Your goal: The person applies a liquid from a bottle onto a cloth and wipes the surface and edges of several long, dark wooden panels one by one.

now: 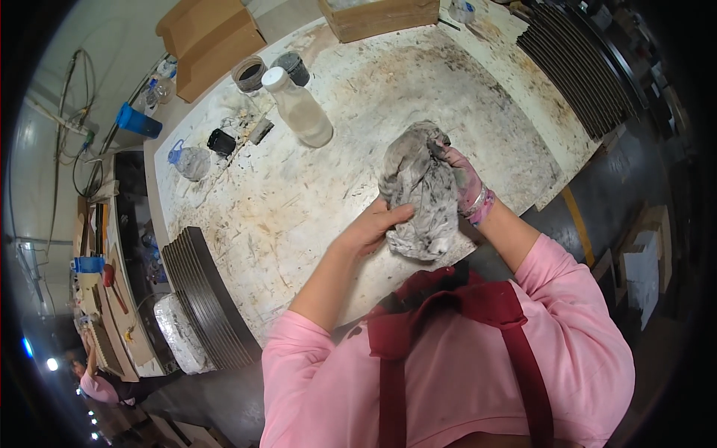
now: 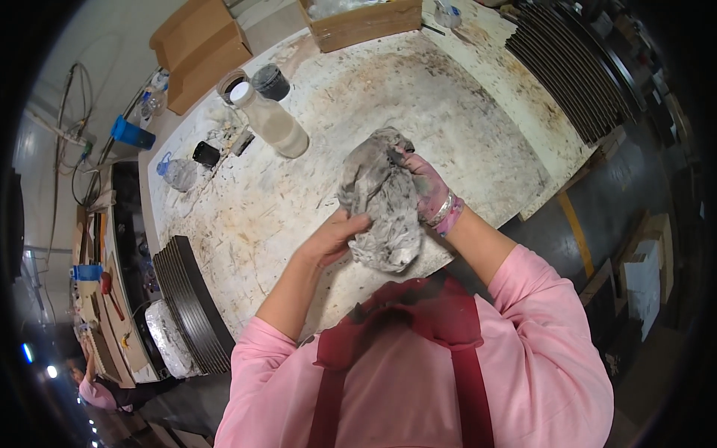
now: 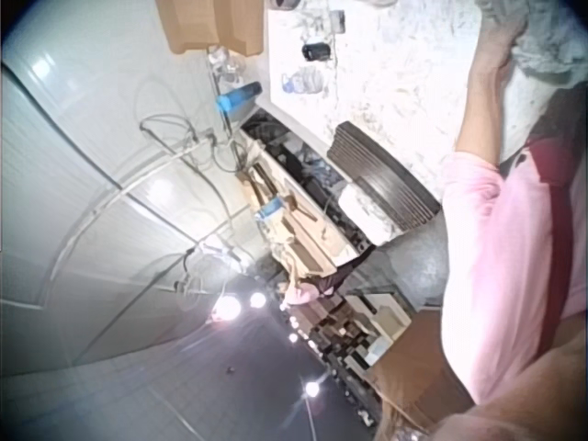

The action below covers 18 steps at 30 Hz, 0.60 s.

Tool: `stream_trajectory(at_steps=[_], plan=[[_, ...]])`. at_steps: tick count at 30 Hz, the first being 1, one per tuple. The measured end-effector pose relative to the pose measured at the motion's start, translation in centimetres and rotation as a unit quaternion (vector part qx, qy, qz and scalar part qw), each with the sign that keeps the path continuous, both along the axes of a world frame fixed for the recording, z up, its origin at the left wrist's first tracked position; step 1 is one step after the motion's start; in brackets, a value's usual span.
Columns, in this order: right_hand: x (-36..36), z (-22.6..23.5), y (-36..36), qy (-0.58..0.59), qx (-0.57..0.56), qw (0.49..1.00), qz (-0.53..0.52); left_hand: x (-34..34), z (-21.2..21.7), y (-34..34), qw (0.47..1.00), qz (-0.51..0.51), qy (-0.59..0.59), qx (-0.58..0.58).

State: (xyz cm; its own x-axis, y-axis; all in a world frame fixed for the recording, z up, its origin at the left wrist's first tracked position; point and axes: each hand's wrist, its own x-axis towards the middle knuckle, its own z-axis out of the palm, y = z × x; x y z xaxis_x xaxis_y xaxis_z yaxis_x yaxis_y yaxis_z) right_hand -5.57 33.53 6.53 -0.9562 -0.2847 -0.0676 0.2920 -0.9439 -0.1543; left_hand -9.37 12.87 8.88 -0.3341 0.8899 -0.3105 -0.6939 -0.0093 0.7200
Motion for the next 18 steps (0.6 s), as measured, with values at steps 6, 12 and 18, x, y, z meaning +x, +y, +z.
stream_trajectory(at_steps=[6,12,18], plan=[[3.0,-0.2,4.2,-0.140,0.332,0.928,0.095,-1.4,1.3,-0.8,0.963,0.267,0.014,0.022],[1.7,4.6,2.4,0.171,0.629,0.749,-0.121,-3.3,2.3,0.1,0.882,0.131,0.424,-0.159],[2.0,1.8,-3.6,-0.018,0.122,0.989,0.076,-2.4,3.9,3.0,0.964,0.226,-0.058,0.125]])
